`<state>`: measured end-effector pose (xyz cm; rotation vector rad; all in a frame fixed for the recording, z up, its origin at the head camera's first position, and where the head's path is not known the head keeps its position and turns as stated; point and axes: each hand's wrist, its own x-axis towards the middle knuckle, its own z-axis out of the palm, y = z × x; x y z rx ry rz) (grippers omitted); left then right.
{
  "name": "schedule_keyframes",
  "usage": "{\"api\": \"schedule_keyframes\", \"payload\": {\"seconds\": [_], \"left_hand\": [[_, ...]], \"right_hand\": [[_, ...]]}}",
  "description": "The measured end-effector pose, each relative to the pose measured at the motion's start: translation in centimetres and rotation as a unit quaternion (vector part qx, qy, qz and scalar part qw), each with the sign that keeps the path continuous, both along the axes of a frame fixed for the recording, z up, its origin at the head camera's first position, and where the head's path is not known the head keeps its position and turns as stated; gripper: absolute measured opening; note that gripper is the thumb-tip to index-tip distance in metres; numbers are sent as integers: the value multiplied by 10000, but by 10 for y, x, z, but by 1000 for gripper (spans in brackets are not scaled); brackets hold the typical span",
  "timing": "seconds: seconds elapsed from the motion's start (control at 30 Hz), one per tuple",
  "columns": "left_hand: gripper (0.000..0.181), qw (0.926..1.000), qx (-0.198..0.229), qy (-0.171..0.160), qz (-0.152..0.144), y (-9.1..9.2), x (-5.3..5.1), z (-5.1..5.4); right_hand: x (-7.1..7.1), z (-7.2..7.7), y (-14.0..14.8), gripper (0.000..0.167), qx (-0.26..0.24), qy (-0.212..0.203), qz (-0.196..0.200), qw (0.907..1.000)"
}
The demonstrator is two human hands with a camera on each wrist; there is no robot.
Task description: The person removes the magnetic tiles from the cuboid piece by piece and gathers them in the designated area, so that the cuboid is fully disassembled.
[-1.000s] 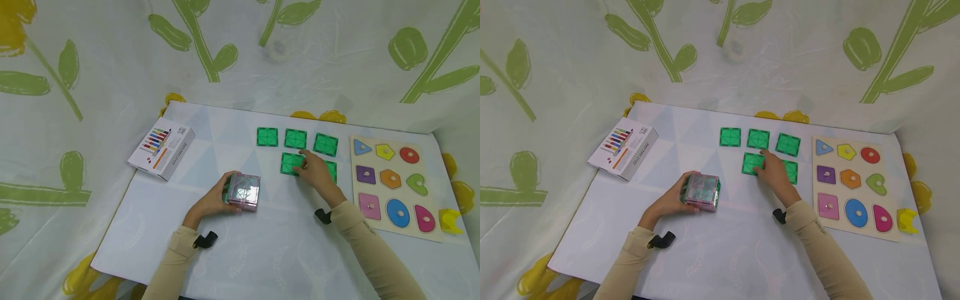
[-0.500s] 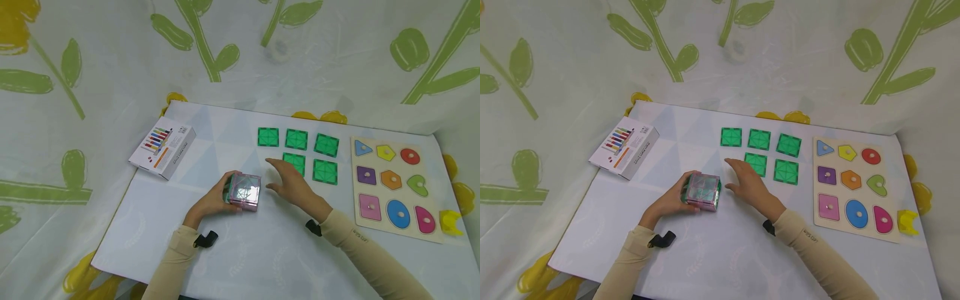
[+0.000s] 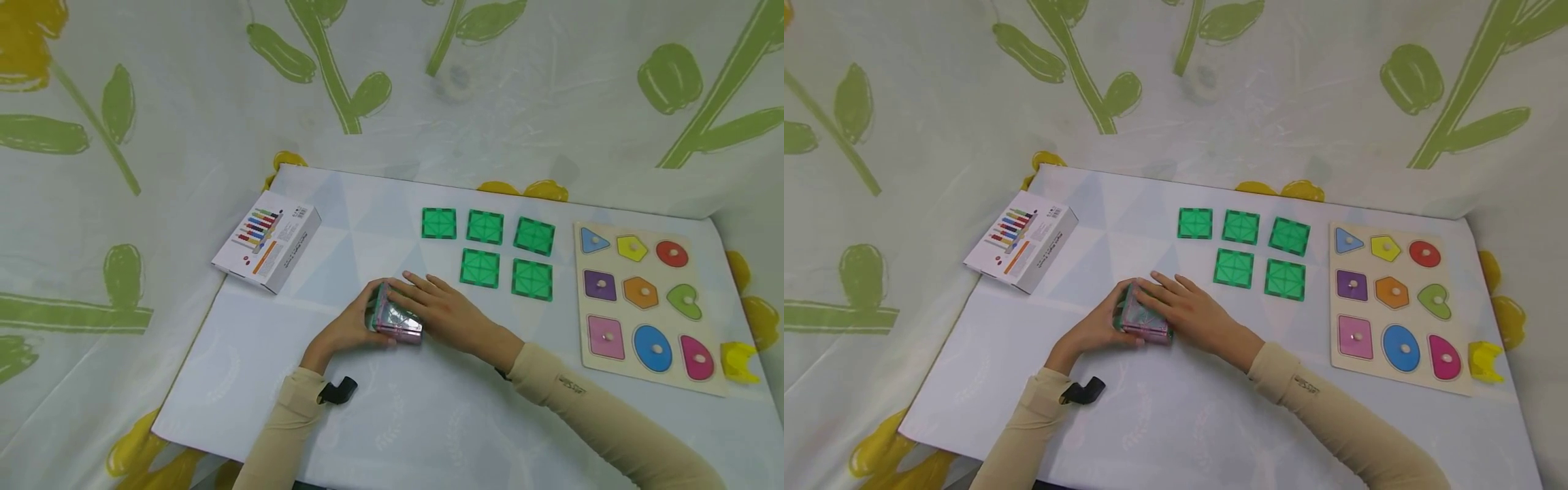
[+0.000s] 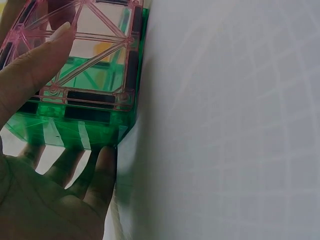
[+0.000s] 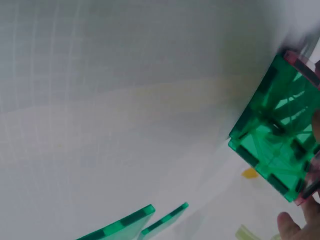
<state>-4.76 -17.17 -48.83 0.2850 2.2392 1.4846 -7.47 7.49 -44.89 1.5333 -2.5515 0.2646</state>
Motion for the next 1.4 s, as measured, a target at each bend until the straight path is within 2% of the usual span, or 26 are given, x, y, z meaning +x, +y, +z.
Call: {"api": "schedule_keyframes", "payload": {"seconds": [0.13,0.43,0.63,0.93,1.4], "left_hand": [[111,10000,60,10,-32,0,0,1],[109,9999,65,103,-98,0,1,0],[108,9997,73,179,-125,-1,0,-1],[109,9999,66,117,-93,-2,0,0],[109,9997,83,198,-113,-1,0,0]], "right_hand": [[1,-2,-3,78,361,5,146,9992],[2,-4,-8,73,610,466,264,9967],[3,-6,-8,73,579,387,239,9973],[3,-7,-8,75,536,326,224,9978],[1,-9,-9,70,383,70,214,9990]]}}
